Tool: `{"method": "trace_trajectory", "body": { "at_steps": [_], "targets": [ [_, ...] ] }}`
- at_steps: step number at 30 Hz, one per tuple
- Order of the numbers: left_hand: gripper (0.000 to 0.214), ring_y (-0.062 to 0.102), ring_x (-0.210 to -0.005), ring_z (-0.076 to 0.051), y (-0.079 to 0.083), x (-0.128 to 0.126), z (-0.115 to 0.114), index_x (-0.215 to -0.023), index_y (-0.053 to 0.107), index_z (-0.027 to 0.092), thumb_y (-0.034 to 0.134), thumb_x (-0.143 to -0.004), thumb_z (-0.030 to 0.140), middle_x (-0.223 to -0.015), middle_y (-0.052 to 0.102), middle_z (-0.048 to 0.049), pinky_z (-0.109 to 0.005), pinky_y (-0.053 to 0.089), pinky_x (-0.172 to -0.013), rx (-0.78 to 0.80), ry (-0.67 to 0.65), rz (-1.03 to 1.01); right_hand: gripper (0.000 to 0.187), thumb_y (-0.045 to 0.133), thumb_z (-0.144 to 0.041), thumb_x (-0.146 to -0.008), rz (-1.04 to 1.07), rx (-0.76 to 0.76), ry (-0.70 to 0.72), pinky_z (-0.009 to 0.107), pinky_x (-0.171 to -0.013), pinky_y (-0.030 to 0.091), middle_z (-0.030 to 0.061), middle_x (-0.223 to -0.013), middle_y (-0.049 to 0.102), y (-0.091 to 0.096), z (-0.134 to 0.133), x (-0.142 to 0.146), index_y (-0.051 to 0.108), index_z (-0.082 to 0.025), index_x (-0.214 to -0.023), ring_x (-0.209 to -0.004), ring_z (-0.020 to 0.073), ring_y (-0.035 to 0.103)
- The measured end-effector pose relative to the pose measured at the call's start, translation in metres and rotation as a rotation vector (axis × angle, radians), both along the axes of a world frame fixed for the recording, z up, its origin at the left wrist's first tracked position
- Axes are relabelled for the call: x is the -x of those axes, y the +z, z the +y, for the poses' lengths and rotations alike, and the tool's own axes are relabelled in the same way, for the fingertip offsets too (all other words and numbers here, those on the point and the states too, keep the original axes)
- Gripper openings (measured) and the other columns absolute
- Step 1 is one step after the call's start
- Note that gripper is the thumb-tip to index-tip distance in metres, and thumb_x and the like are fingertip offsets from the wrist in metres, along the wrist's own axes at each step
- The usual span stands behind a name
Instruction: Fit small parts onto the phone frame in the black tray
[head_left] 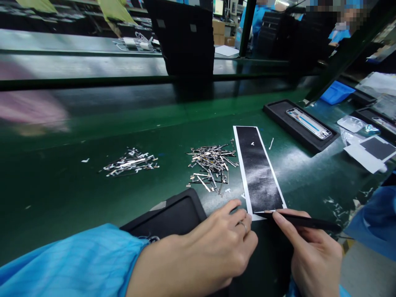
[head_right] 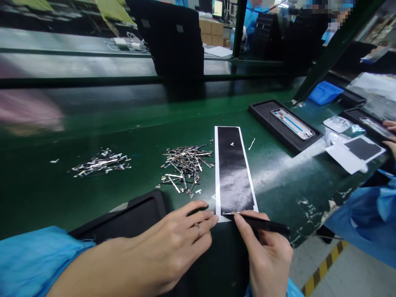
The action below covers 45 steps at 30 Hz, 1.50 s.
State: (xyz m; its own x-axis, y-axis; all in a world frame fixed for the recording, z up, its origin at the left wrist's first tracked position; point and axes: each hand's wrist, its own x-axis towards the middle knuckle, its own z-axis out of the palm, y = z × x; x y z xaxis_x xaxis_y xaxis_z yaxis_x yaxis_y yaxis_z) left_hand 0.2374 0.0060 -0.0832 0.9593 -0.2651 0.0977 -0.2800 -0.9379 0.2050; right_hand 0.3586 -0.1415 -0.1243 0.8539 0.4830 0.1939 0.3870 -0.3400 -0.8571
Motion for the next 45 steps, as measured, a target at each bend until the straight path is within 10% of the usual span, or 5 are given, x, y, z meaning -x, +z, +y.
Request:
{"method": "trace_trajectory", "body": {
  "at_steps": [7, 13, 19, 45],
  "targets": [
    [0.011, 0.055, -0.09, -0.023, 0.001, 0.0, -0.001, -0.084, 0.056, 0.013, 0.049, -0.077, 0.009, -0.093, 0.062, -0.0107, -0.038, 0.039, -0.088, 0.152, 0.079, 0.03, 0.015, 0.074, -0.026, -0.058, 0.289, -0.32, -0.084, 0.02, -0.054, 0.049, 0.0031, -0.072, 0.066, -0.002, 0.004, 0.0, 0.07, -0.02, -0.071, -0.063, 0.0154, 0.06],
    [0.02, 0.054, -0.064, -0.013, 0.001, -0.007, 0.001, -0.07, 0.059, 0.016, 0.043, -0.082, 0.016, -0.066, 0.061, -0.0001, -0.022, 0.039, -0.06, 0.83, 0.571, 0.278, 0.009, 0.071, -0.026, -0.063, 0.437, -0.452, -0.006, 0.029, -0.065, 0.052, 0.0065, -0.069, 0.066, -0.001, -0.003, 0.001, 0.069, -0.019, -0.069, -0.068, 0.0209, 0.063],
    [0.024, 0.056, -0.064, -0.014, 0.002, -0.013, 0.005, -0.092, 0.063, 0.013, 0.045, -0.076, 0.017, -0.067, 0.064, -0.0027, -0.024, 0.042, -0.064, 1.277, 0.623, 0.479, 0.01, 0.071, -0.027, -0.063, 0.464, -0.427, 0.012, 0.029, -0.072, 0.052, 0.0081, -0.074, 0.067, -0.004, -0.007, 0.002, 0.07, -0.019, -0.07, -0.072, 0.0208, 0.063],
    [0.018, 0.054, -0.059, -0.013, 0.0, -0.016, 0.003, -0.084, 0.061, 0.011, 0.048, -0.073, 0.015, -0.062, 0.064, -0.0032, -0.023, 0.04, -0.059, 1.286, 0.612, 0.512, 0.013, 0.074, -0.023, -0.056, 0.417, -0.432, -0.045, 0.031, -0.061, 0.054, 0.0102, -0.066, 0.065, 0.0, 0.001, 0.006, 0.07, -0.015, -0.065, -0.063, 0.0231, 0.063]
  ]
}}
